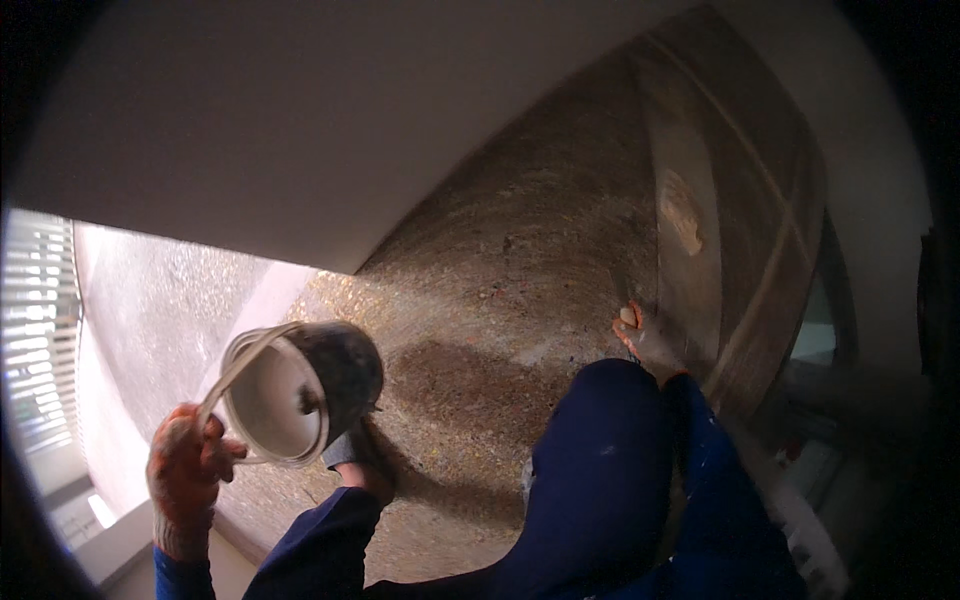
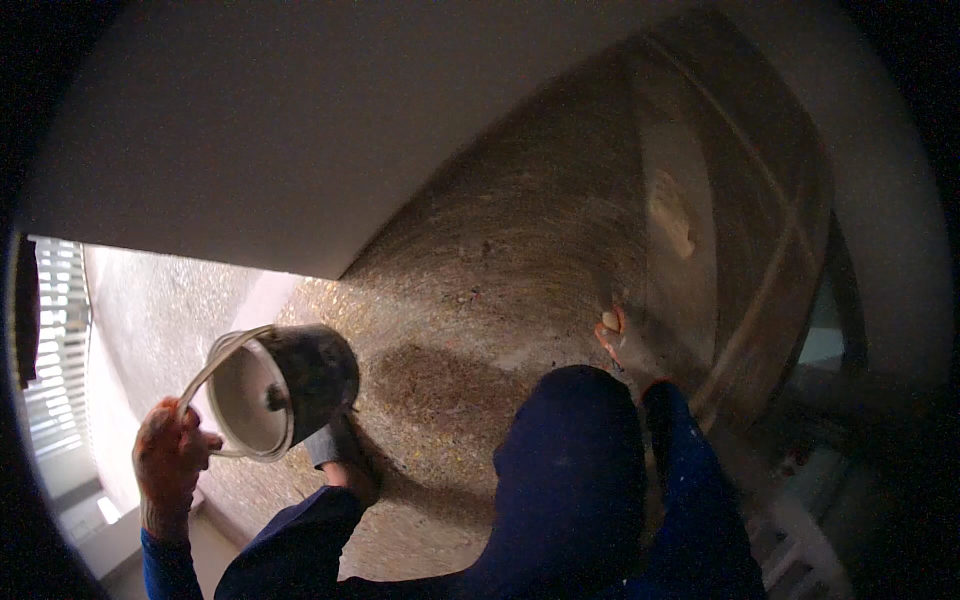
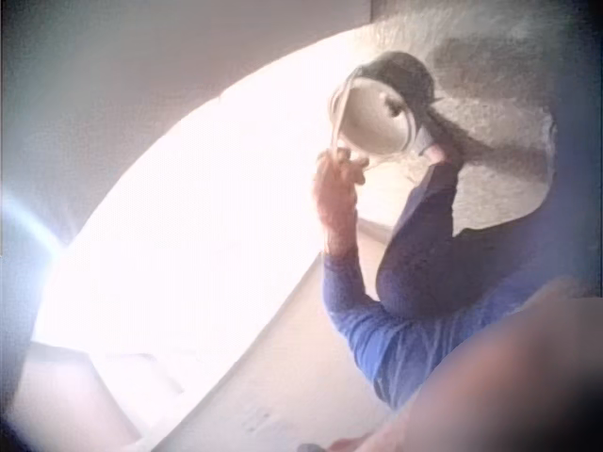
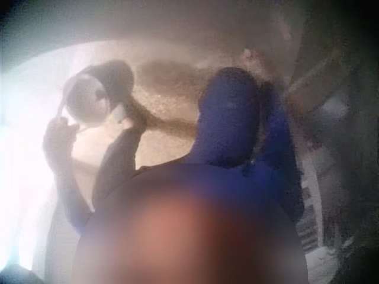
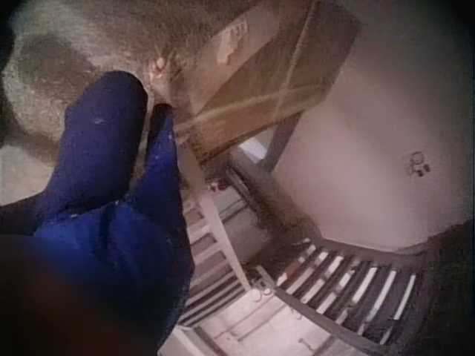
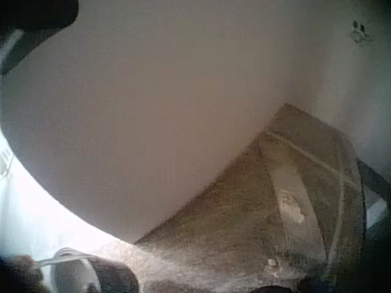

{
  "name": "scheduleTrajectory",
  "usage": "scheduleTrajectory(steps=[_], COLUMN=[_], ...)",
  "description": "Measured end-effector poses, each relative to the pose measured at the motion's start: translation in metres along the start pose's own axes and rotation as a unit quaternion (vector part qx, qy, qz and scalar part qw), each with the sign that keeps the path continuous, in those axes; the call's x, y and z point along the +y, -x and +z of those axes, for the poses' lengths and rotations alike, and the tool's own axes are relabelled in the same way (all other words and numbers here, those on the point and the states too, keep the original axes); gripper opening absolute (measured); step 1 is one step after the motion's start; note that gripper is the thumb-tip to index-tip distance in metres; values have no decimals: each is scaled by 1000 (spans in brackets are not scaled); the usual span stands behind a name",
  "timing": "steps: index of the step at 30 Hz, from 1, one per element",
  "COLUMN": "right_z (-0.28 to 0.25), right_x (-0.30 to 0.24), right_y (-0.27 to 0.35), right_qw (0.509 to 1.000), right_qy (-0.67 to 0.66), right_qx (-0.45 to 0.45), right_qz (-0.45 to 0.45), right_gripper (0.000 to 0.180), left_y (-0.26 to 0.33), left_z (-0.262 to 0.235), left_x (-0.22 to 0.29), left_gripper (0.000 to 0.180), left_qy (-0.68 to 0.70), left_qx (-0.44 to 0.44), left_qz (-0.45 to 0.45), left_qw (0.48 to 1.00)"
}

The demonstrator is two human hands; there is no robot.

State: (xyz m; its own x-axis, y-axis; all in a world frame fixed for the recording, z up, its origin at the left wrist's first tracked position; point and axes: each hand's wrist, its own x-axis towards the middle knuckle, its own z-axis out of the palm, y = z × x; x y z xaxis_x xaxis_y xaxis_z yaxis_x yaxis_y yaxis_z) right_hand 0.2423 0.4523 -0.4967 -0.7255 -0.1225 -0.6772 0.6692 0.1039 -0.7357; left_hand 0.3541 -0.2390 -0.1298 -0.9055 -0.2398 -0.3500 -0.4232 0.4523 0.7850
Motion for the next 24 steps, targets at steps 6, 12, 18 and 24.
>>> scheduleTrajectory(steps=[6,12,18,24], right_z=[64,92,89,82], right_x=[20,15,65,82], right_y=[82,186,257,289], right_qw=[953,970,960,953], right_qy=[-276,-74,-131,-193], right_qx=[55,227,248,232], right_qz=[-109,-56,25,10], right_gripper=[59,56,44,48], left_y=[-62,-109,-142,-158], left_z=[99,218,334,419], left_x=[84,107,136,173], left_gripper=[27,79,47,62], left_qy=[156,235,341,110], left_qx=[-221,-311,-295,-349], left_qz=[-59,78,127,277], left_qw=[961,917,883,889])
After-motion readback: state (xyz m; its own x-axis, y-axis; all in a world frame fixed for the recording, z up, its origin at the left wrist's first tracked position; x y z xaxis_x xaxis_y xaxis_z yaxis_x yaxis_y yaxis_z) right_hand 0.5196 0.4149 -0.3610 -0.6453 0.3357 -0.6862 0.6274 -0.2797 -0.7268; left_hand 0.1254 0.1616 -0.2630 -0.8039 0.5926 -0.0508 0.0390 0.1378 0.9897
